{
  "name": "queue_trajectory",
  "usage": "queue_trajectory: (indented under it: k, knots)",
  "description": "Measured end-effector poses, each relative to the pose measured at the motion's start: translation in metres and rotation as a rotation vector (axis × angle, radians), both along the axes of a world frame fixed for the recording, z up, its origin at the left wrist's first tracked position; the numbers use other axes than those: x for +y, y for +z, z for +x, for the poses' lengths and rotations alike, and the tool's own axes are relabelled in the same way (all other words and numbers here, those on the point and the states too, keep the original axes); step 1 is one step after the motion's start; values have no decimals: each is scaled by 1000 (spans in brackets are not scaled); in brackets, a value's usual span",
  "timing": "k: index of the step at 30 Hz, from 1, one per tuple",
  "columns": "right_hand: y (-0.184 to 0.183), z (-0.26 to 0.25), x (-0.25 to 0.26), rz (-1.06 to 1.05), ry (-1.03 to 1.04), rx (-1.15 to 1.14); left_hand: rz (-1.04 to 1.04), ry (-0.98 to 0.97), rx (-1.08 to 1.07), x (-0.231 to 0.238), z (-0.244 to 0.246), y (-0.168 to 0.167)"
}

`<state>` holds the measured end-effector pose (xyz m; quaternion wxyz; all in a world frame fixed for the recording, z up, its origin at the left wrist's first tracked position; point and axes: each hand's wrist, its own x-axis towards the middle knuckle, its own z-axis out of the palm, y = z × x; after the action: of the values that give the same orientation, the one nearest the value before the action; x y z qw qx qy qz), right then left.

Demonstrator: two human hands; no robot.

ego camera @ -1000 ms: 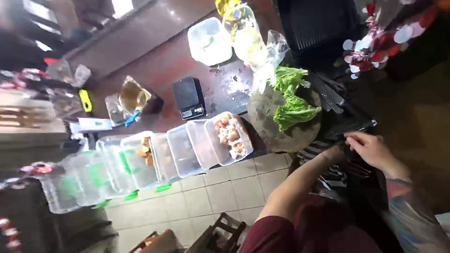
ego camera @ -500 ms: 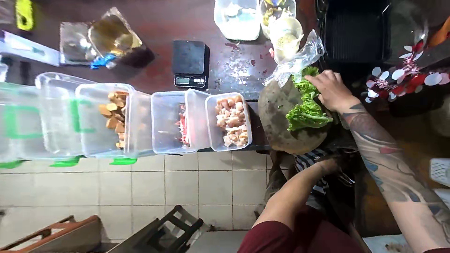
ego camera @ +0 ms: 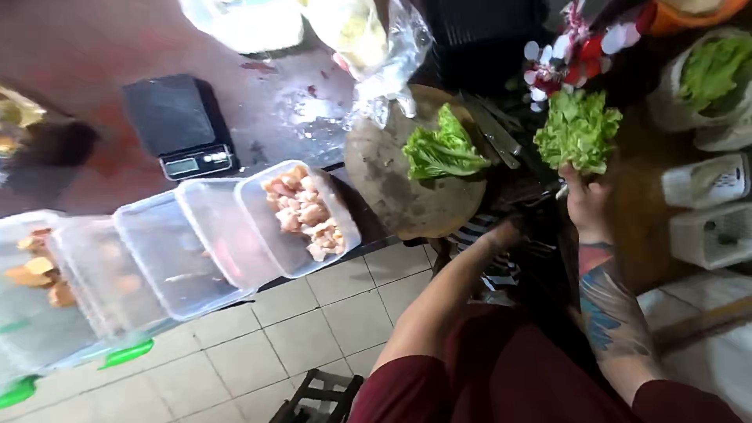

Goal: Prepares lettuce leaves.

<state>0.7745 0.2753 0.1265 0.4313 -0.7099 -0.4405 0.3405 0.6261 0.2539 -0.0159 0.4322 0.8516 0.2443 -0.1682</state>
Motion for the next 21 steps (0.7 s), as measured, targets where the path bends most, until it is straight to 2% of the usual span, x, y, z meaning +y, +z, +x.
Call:
queue_trajectory:
  k: [1, 2, 4, 6, 9, 12, 13, 14, 16, 18, 19, 21]
  knots:
    - [-40, 21, -34, 152, -12, 55, 78, -73, -11, 0, -1, 6]
    - [-64, 32, -64, 179, -23, 142, 162, -142, -26, -2, -2, 3]
    - [-93, 38, -108, 0, -72, 285, 241, -204, -48, -4, -3, -4]
    - [-128, 37, -127, -247, -67, 265, 297, -221, -100, -7, -4, -18]
    - [-181, 23, -112, -544, -21, 62, 434, -317, -109, -11, -3, -25]
    - [-226, 3, -71, -607, 32, -201, 463, -368, -71, -11, 1, -20]
    - [-249, -1, -63, -570, 86, -338, 465, -374, -63, -12, 2, -19]
    - [-255, -3, -57, -658, 242, -421, 459, -375, -54, -12, 3, -18]
    - [-231, -6, -57, -863, 474, -465, 463, -363, -45, -14, 3, -20]
    - [-164, 2, -49, -1119, 665, -427, 464, -344, -31, -16, 6, -20]
    - [-140, 9, -44, -1112, 760, -465, 460, -326, -34, -17, 8, -19]
    - [-94, 24, -36, -871, 802, -439, 416, -248, -63, -18, 9, -21]
